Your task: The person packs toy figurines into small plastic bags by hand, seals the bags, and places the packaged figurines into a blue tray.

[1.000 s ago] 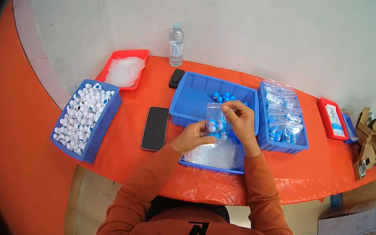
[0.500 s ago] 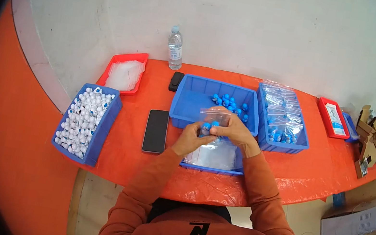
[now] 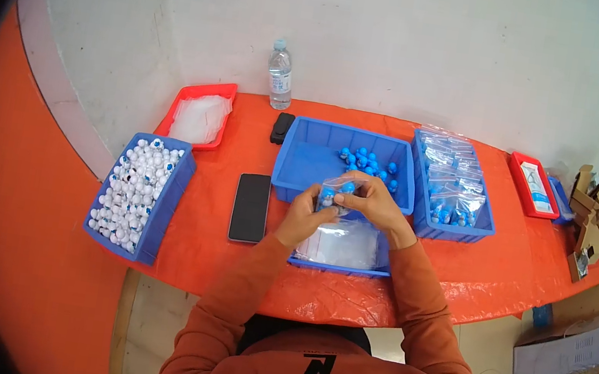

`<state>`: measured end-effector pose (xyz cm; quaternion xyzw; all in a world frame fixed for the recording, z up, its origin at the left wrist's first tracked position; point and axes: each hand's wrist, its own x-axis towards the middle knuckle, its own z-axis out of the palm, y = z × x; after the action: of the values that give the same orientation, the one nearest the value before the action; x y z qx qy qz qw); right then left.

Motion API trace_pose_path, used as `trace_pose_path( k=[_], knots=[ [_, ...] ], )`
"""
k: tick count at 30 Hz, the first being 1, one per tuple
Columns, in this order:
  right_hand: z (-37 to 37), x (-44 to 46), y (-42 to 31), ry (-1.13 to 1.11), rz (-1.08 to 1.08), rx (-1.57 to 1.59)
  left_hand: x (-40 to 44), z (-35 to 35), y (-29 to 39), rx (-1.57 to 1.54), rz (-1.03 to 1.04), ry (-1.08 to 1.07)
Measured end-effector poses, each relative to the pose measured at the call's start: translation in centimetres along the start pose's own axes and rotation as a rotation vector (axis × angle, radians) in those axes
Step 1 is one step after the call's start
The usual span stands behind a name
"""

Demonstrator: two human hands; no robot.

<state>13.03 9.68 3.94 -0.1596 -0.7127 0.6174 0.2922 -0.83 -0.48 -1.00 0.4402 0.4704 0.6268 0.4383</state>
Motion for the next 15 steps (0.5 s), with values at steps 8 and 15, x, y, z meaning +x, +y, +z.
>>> trace_pose_path(
  k=[8,15],
  knots=[
    [-0.83,0.24,0.55,0.134,0.021,-0.043,0.12,-0.32,0.59,-0.404,-0.098,-0.140],
    [-0.90,0.42,-0.27,0.291,-0.045,0.075,0.29,-0.52,0.48,-0.467,-0.099,-0.130]
  ],
)
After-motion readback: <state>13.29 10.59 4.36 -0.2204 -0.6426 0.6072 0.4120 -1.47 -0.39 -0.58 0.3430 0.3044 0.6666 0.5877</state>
